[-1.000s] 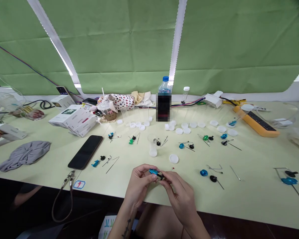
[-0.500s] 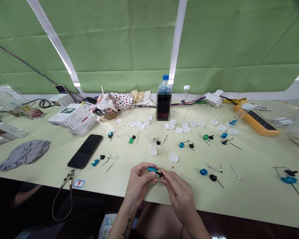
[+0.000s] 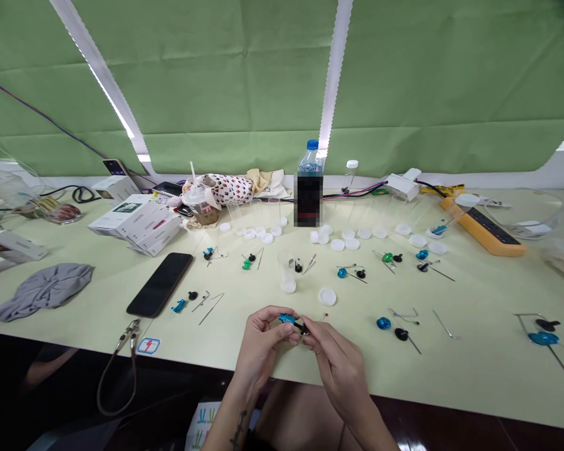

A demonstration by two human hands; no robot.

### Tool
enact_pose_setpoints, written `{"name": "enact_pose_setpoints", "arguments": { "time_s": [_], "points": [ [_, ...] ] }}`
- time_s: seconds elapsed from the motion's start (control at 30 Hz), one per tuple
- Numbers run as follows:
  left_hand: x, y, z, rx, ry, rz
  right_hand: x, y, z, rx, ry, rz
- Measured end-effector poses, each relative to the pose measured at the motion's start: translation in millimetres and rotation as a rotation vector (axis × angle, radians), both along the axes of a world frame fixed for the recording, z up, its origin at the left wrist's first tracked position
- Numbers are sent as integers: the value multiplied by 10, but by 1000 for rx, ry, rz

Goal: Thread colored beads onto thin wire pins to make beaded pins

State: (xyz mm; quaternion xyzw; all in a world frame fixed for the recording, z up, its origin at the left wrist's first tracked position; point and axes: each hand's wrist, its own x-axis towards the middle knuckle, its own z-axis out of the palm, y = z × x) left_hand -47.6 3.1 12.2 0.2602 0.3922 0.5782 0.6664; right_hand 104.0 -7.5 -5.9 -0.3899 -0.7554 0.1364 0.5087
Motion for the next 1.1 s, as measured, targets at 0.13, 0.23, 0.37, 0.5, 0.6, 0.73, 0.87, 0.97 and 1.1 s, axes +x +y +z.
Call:
{"name": "enact_pose_setpoints", "arguments": {
  "time_s": [0.13,0.23,0.37,0.5,0.6,0.73,0.87,0.97,1.1],
  "points": [
    [-2,-4,11,-16,-1,-5,-4,-2,18,10,-3,2],
    [1,7,18,-25,12,-3,-6,-3,13,24,-4,-14],
    [1,11,32,-46,32,5,2,-7,-10,24,-25,-17],
    [-8,-1,42,-56,48,2,11,-8,-11,23,-31,-10],
    [-14,-3,37,-53,59,0,10,-5,8,32,-30,-14],
    [-11,4,26,-54,49,2,4,0,29,42,-28,-18],
    [1,4,29,-66,18,6,3,0,24,26,-26,-15],
    [4,2,34,-70,9,12,4,-2,16,6,-34,5],
    [-4,2,35,-71,7,10,4,-8,14,-12,-54,14]
  ]
}}
